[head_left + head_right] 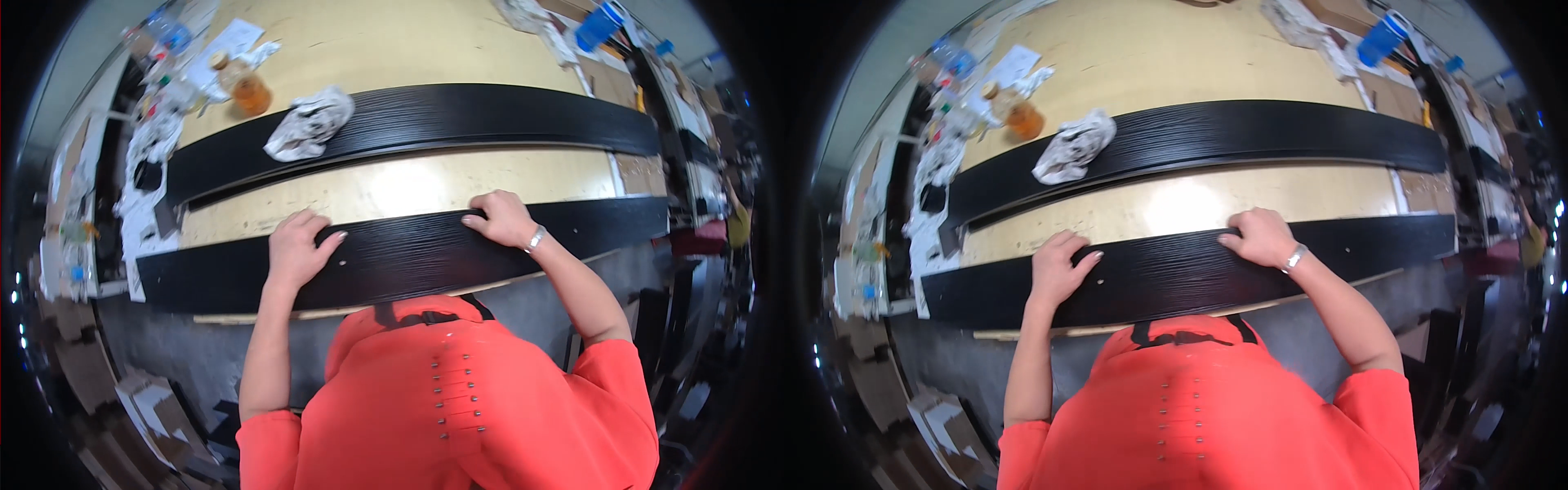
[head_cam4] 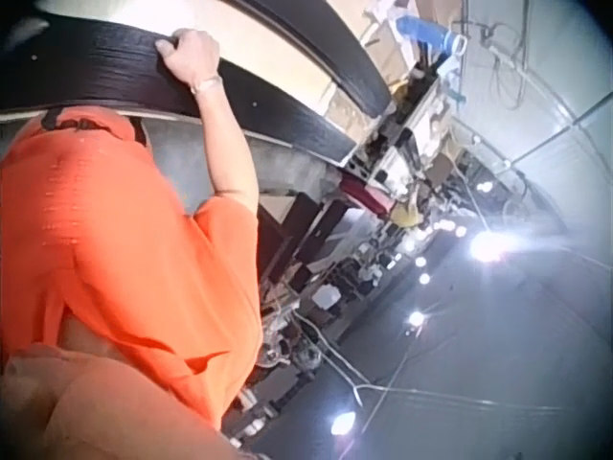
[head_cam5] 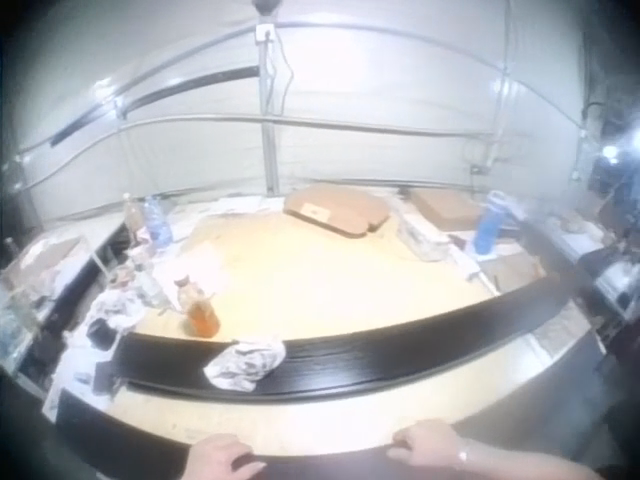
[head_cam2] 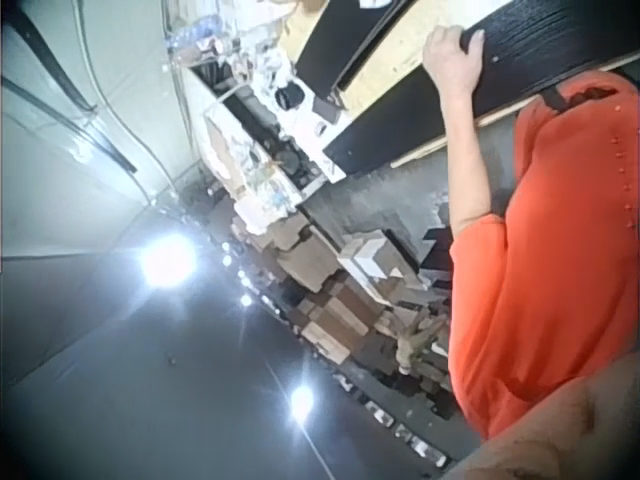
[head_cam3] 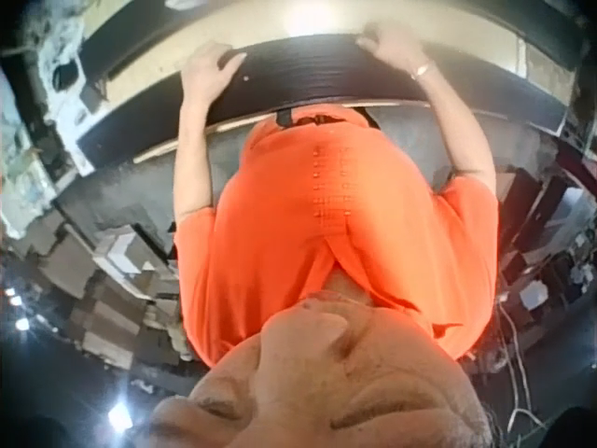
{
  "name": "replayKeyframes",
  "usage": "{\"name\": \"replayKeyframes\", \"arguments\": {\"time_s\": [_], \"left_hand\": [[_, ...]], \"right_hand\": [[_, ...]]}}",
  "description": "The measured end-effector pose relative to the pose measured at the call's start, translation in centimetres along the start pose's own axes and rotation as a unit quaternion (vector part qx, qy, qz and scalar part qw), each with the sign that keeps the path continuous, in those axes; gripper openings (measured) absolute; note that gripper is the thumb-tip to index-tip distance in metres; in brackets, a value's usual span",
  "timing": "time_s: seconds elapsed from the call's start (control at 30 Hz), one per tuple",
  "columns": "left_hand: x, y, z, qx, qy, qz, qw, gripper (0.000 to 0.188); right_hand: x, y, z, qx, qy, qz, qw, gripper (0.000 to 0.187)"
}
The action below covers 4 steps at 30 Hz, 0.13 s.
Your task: The person applies liquid from a bottle onto a cloth and wipes down black wooden panels on a workbench. The person then turns and aligns the panels by hand while wiping their surfaces and edges with the cloth.
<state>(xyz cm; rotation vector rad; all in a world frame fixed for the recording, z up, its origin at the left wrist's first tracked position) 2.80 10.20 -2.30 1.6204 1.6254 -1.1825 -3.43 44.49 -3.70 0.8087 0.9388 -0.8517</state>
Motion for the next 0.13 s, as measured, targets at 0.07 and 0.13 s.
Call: {"name": "replayKeyframes", "arguments": {"time_s": [0.07, 0.13], "left_hand": [[0.3, -0.5, 0.1, -0.033, 0.012, 0.034, 0.999, 0.031], [2.4, -2.7, -1.4, -0.031, 0.036, 0.075, 0.996, 0.032]], "right_hand": [[0.0, 0.3, 0.0, 0.011, -0.017, -0.002, 1.000, 0.041], [0.6, 0.3, -0.5, 0.012, -0.008, 0.011, 1.000, 0.042]]}}
Point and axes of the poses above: each hand's wrist, its own y-axis away from the middle knuckle, its own x-axis out of the palm, z = x × y, the point moved 5 cm from there along -y, towards the middle knuckle, and after that the axes turned 7 degrees about -z, right-handed, at the moved point
